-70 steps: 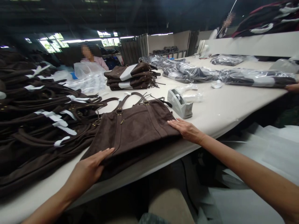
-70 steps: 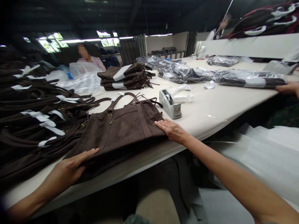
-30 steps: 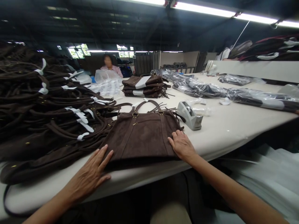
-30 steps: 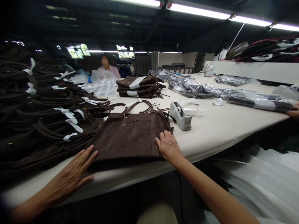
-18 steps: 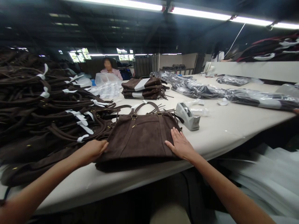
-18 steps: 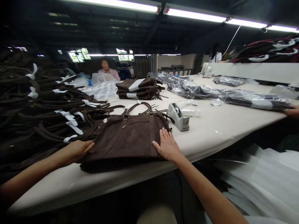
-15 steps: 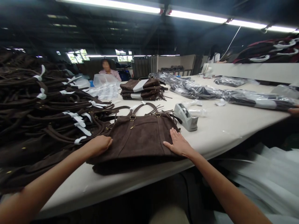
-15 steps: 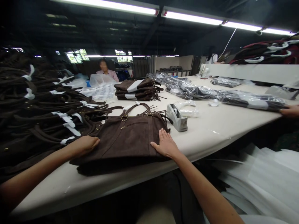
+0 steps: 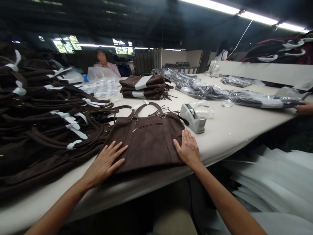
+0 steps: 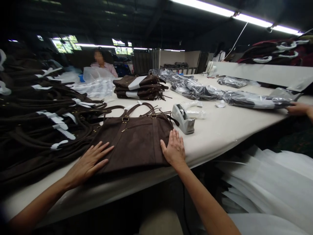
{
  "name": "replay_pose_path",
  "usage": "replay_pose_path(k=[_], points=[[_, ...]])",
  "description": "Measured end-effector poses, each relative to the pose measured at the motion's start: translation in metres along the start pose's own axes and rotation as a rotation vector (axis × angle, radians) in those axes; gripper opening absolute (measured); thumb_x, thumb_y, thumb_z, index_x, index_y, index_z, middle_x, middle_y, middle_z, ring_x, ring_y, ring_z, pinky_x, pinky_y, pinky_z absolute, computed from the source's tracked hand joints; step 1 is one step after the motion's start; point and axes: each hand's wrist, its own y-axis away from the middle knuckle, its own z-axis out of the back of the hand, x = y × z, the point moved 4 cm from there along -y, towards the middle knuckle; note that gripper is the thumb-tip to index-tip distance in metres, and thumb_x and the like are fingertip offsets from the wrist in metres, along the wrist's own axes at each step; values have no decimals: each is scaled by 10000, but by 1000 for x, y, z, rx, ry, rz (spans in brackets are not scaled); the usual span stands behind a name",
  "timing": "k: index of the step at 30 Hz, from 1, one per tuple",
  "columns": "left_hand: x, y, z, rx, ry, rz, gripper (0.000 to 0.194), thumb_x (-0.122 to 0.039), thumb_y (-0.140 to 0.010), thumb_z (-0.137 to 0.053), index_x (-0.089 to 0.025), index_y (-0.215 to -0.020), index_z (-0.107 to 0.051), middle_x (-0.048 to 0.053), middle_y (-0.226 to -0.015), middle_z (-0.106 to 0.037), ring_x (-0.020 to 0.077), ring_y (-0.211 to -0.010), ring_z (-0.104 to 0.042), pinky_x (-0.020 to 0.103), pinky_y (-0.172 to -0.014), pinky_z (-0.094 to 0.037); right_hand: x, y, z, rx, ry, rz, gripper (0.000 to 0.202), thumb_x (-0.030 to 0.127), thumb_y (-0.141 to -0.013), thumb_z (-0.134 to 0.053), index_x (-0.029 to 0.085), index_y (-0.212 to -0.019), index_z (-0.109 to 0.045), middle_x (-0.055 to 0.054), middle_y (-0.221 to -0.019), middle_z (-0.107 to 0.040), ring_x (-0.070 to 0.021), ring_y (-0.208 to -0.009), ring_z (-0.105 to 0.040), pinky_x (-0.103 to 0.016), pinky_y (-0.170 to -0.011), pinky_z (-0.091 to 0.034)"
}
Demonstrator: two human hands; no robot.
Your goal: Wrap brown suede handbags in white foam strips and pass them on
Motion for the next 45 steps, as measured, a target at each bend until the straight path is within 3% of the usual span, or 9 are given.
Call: replay_pose_path(k=[4,6,16,21,25,30,34,37,45], points=[[-1,-3,-2,34,-41,-24,565,-530,-932,-395,-350,-1458,-296,39,-1524,-352,318,-1430,-254,588,-1120,-269,-1,-18,-12,275,75,-80,813,582,-917,-335,3,-1485,-266,-206,-1568,-175,-311,-1451,-187,-515,-1152,-172],[-1,-4,-4,45,-57,-18,566,-543,-926,-404,-369,-1452,-287,31,-1522,-349,331,-1423,-265,601,-1108,-278,2,-31,-15,311,113,-51,831,584,-914,-346,-16,-1483,-259,-219,-1570,-144,-315,-1461,-145,-501,-1166,-122],[16,1,-26,-92,-107,-57,586,-488,-926,-455,-429,-1457,-216,-1,-1502,-383,320,-1405,-309,612,-1120,-267,22,-83,-25,99,145,373,665,418,-963,-327,9,-1485,-273,-132,-1594,-63,-231,-1483,-12,-417,-1197,-17],[26,4,-38,-100,-159,-70,619,-461,-937,-431,-432,-1479,-134,-10,-1519,-340,329,-1412,-281,649,-1090,-306,-1,-101,-46,247,67,63,774,551,-967,-247,-20,-1489,-236,-194,-1580,-120,-282,-1470,-118,-416,-1179,-112],[24,5,-34,-51,-122,-22,659,-519,-916,-429,-428,-1484,-108,-6,-1534,-303,358,-1404,-284,692,-1061,-310,-9,-109,-58,351,56,-24,819,590,-959,-222,-25,-1498,-195,-210,-1567,-176,-296,-1461,-153,-441,-1167,-133],[18,2,-25,-18,-59,26,626,-533,-908,-450,-440,-1467,-182,-11,-1536,-298,356,-1408,-271,673,-1074,-300,-4,-114,-55,263,114,-72,815,558,-956,-287,-84,-1456,-262,-272,-1512,-286,-345,-1414,-262,-501,-1139,-180],[13,1,-20,3,-67,57,606,-538,-911,-451,-425,-1460,-220,5,-1540,-294,357,-1416,-255,669,-1090,-263,15,-114,-46,33,149,235,621,336,-972,-342,46,-1509,-224,-171,-1590,-120,-288,-1469,-106,-485,-1172,-53],[9,0,-16,35,-62,76,598,-557,-908,-439,-430,-1453,-229,-6,-1536,-302,350,-1419,-251,674,-1097,-238,21,-114,-49,79,111,445,545,240,-975,-283,102,-1502,-279,-96,-1600,-122,-210,-1479,-75,-427,-1189,-23],[26,7,-41,8,-63,106,611,-534,-904,-430,-462,-1447,-159,-45,-1532,-294,347,-1424,-223,700,-1099,-189,-4,-131,-64,371,-21,49,779,525,-966,-247,-44,-1496,-185,-208,-1563,-195,-283,-1448,-212,-376,-1164,-182]])
